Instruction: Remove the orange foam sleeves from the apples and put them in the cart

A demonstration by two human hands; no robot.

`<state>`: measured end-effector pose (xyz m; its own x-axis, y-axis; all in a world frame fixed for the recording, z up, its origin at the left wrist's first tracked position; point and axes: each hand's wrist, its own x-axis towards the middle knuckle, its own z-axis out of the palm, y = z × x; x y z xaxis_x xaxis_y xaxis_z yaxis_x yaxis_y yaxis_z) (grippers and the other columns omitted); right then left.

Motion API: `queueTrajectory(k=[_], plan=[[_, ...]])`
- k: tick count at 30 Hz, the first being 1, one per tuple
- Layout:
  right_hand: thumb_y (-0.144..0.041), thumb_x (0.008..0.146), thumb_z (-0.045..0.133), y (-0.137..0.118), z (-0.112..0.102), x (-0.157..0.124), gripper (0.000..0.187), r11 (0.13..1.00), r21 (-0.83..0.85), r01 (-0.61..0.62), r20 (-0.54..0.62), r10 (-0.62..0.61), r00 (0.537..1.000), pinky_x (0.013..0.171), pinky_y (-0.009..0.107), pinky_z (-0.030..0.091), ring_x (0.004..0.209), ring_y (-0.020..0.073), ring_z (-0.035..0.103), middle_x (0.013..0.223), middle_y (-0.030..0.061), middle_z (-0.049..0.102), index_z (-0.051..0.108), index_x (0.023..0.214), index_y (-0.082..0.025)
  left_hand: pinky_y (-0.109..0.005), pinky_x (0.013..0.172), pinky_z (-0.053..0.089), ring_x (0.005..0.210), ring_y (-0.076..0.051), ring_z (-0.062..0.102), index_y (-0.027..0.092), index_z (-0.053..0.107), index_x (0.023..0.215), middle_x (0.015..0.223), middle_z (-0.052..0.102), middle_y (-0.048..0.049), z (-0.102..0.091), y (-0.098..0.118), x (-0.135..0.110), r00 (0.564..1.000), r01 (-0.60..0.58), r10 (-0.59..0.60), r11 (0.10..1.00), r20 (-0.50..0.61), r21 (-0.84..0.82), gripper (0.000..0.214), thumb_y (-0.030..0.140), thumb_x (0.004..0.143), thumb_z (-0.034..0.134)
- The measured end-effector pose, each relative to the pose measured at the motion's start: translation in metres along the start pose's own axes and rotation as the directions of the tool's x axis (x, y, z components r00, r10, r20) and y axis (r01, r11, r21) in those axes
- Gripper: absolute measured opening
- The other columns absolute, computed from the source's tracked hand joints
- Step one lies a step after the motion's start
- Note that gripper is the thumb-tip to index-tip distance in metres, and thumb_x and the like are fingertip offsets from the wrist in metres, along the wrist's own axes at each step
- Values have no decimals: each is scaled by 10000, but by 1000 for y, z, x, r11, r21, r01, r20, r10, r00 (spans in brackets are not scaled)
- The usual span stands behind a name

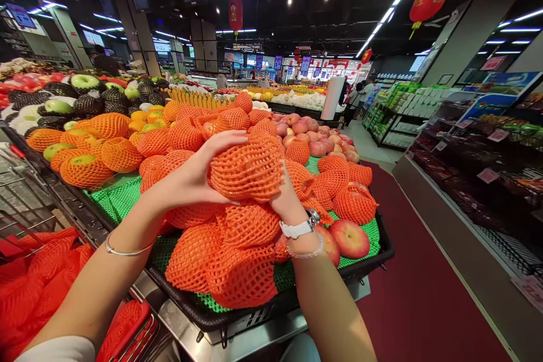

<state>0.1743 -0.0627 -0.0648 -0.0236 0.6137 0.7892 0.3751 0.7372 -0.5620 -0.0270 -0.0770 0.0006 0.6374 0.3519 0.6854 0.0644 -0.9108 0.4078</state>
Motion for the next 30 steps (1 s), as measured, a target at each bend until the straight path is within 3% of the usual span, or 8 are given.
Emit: queueTrajectory(k=[5, 10, 16, 23, 25, 27, 29, 30], plan=[[-457, 717, 664, -19, -5, 8, 412, 956, 270, -110, 105, 84, 991, 948, 434, 532, 1046, 236, 643, 1151, 98, 660, 575, 1048, -227, -509, 1166, 244, 1346, -323, 374, 287, 427, 1367, 1427, 423, -80, 0, -2, -1, 995, 11, -14, 1000, -94, -26, 792, 329, 669, 798], [-412, 652, 743, -36, -8, 18, 492, 954, 268, -138, 128, 107, 986, 813, 382, 584, 968, 233, 661, 975, 79, 703, 568, 1060, -201, -496, 1160, 263, 1351, -304, 375, 306, 375, 1404, 1462, 399, -83, 1, -5, -1, 997, 20, -17, 999, -79, 48, 809, 372, 703, 773], [-370, 710, 701, -38, -7, 19, 408, 960, 260, -105, 56, 93, 994, 844, 371, 570, 980, 215, 658, 1019, 72, 698, 579, 1063, -204, -519, 1152, 264, 1335, -317, 380, 300, 381, 1392, 1418, 424, -96, -1, -8, -1, 994, -43, 51, 995, -100, 89, 850, 419, 660, 796], [-341, 775, 641, -29, -3, 16, 271, 927, 360, -108, 117, 69, 991, 862, 391, 554, 969, 214, 656, 1022, 47, 691, 629, 1017, -220, -502, 1133, 316, 1321, -304, 412, 259, 356, 1358, 1407, 408, -94, 6, -8, -2, 989, -89, 89, 996, -115, 7, 853, 330, 644, 817], [-349, 817, 565, -29, -4, 17, 221, 896, 425, -127, 17, 133, 991, 892, 414, 539, 1000, 220, 648, 1020, 57, 683, 628, 985, -221, -489, 1117, 347, 1291, -289, 447, 236, 372, 1326, 1364, 441, -92, 8, -8, 0, 977, -121, 118, 993, -178, -11, 820, 323, 641, 814], [-368, 854, 467, -33, -6, 18, 243, 909, 410, -78, -213, 179, 961, 932, 431, 517, 1058, 222, 627, 1056, 77, 658, 606, 985, -218, -483, 1113, 357, 1285, -285, 453, 223, 371, 1311, 1351, 444, -93, 11, -7, 1, 965, -114, 109, 993, -237, -10, 822, 346, 631, 816], [-409, 891, 351, -38, -8, 18, 335, 962, 270, 40, -444, 88, 892, 990, 451, 477, 1177, 227, 560, 1198, 101, 582, 547, 1090, -222, -479, 1124, 346, 1291, -284, 446, 217, 375, 1299, 1352, 441, -96, 13, -7, 1, 958, -83, 81, 997, -275, 5, 827, 354, 619, 825], [-457, 910, 276, -41, -10, 17, 415, 987, 140, 86, -465, -11, 885, 1024, 467, 447, 1257, 234, 496, 1306, 109, 505, 488, 1185, -230, -476, 1133, 335, 1297, -283, 440, 213, 379, 1294, 1353, 443, -97, 14, -6, 1, 957, -68, 67, 998, -283, 4, 831, 348, 611, 833]])
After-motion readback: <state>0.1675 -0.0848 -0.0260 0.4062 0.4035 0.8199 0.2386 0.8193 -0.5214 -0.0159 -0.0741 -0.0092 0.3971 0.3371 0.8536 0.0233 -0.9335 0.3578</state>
